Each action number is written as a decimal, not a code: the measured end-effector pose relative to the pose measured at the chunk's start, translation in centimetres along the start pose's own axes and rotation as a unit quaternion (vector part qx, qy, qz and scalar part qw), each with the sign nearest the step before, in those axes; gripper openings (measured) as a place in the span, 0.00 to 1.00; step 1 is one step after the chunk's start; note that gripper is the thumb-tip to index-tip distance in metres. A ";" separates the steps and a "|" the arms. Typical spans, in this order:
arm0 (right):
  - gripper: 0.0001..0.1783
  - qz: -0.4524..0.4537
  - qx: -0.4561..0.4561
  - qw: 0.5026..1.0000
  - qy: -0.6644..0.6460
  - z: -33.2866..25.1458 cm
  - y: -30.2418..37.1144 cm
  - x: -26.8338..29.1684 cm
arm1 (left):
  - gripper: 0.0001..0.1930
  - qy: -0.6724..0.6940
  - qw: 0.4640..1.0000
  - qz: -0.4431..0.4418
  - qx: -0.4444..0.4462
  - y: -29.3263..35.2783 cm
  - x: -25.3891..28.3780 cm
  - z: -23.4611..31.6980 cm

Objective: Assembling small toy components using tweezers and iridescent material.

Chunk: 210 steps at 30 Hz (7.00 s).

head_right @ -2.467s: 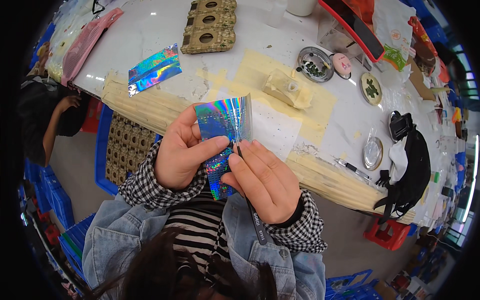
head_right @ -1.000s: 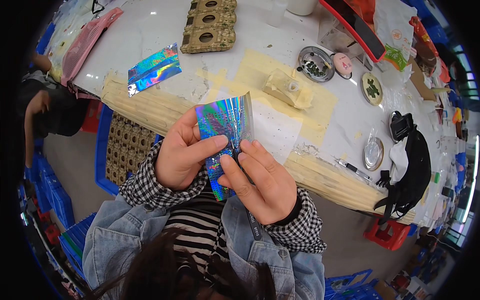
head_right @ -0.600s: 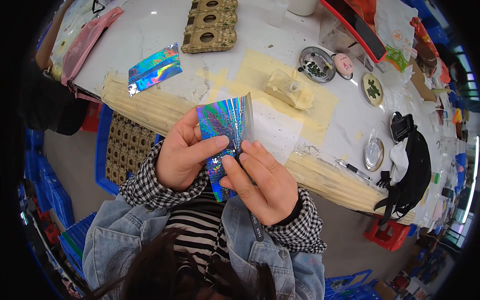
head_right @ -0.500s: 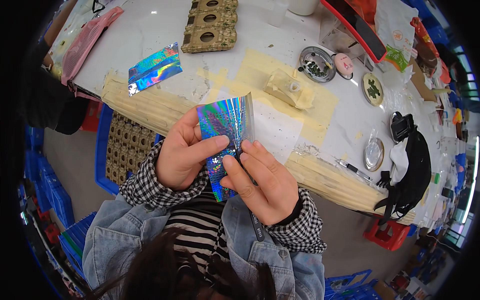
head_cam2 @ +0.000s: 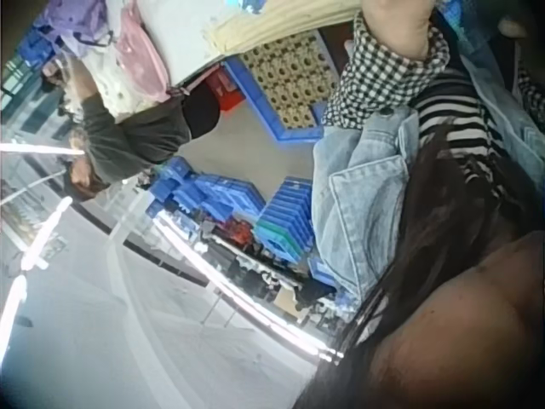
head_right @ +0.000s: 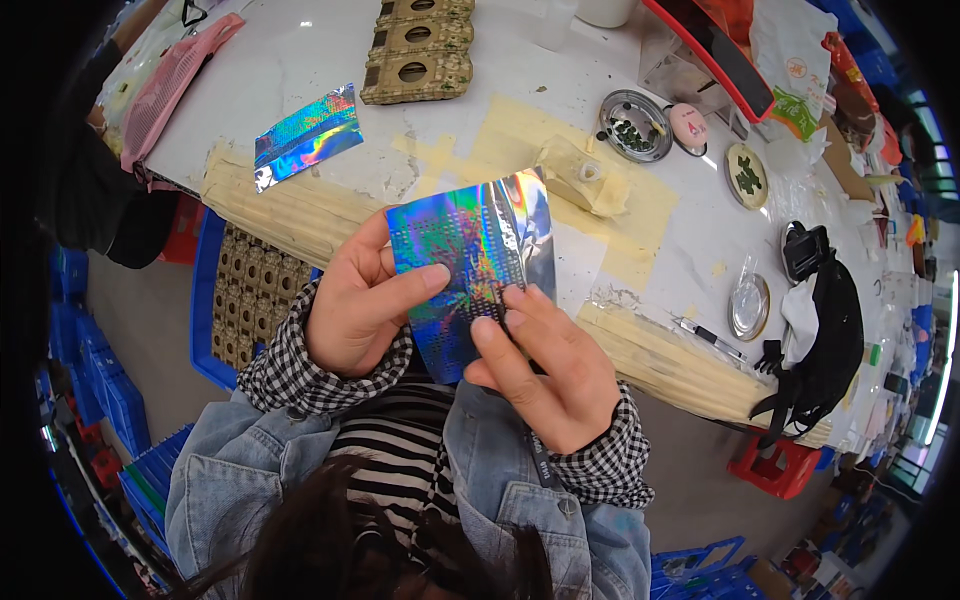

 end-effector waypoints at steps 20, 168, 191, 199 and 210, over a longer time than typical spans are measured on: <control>0.14 -0.100 -0.105 0.972 0.182 5.0 1.6 -0.5 | 0.23 0.008 0.992 0.070 -0.105 -0.2 3.5 4.0; 0.18 -0.034 0.061 0.997 0.045 -2.0 -1.3 -1.0 | 0.19 0.041 0.998 -0.003 0.042 0.3 -0.2 -0.7; 0.18 -0.044 0.052 0.998 0.004 -1.7 -1.3 -1.1 | 0.19 0.045 0.998 -0.011 0.043 0.4 -0.2 -0.9; 0.21 -0.047 0.027 0.998 -0.019 -1.4 -1.1 -1.1 | 0.19 0.049 0.998 -0.011 0.040 0.3 -0.2 -0.8; 0.23 -0.035 -0.004 0.999 -0.024 -1.0 -0.8 -0.3 | 0.19 0.039 0.999 -0.005 0.032 0.2 -0.2 -0.7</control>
Point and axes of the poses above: each hand's wrist, its own y-axis away from the middle knuckle, its own x-axis out of the back of the hand, z = x × y, the point moved 10 cm from there along -y, towards the middle knuckle, and after that the axes turned 1 degree about -y, right-handed, at the moved point
